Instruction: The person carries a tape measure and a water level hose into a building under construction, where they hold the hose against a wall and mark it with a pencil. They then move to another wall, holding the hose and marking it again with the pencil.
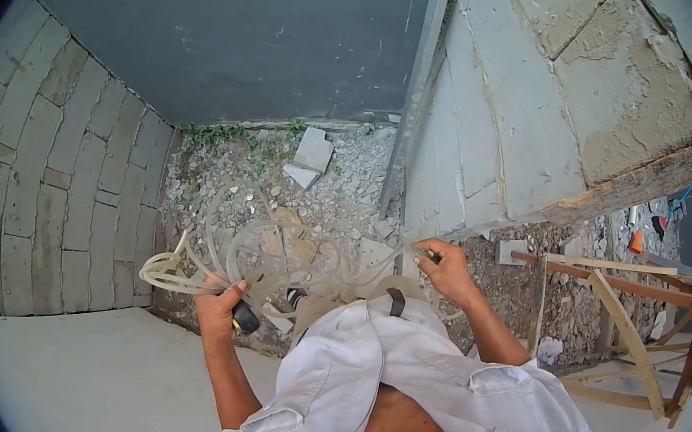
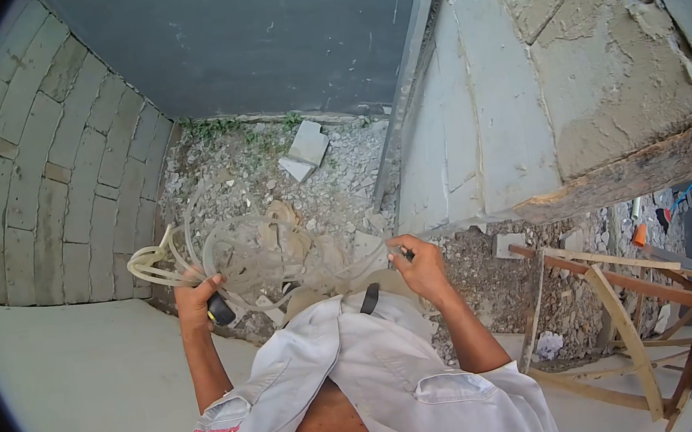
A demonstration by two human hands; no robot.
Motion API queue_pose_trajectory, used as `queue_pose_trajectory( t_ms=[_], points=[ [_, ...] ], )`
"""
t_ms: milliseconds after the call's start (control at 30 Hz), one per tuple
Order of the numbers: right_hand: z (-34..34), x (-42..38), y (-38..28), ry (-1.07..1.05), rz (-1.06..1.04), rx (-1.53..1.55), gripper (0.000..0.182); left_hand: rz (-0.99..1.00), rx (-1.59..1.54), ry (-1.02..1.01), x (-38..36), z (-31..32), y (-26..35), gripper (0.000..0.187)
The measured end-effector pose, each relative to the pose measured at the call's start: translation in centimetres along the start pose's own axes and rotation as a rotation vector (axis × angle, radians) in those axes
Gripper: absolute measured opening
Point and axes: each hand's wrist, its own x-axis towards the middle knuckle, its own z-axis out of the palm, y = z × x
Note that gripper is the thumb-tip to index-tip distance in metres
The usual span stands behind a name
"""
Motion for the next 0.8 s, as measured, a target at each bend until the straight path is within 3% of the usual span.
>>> queue_pose_trajectory(
  t_ms=[133,233,400,800],
  points=[
    [8.6,2.4,-2.1,0.128,0.116,0.095,0.024,-0.025,-0.023,-0.029,4.6,-9.2,0.9,0.029],
    [13.4,4.7,-4.2,0.184,0.002,0.091,0.024,-0.009,-0.037,-0.011,6.0,-15.3,3.2,0.032],
    [17.5,8.9,-10.0,0.172,0.028,0.049,0.024,0.049,0.005,0.03,10.4,-23.4,4.1,0.033],
    [27.6,23.2,-19.1,0.036,-0.343,-0.04,0.033,0.218,-0.017,0.158,18.8,-28.6,7.8,0.031]
  ],
)
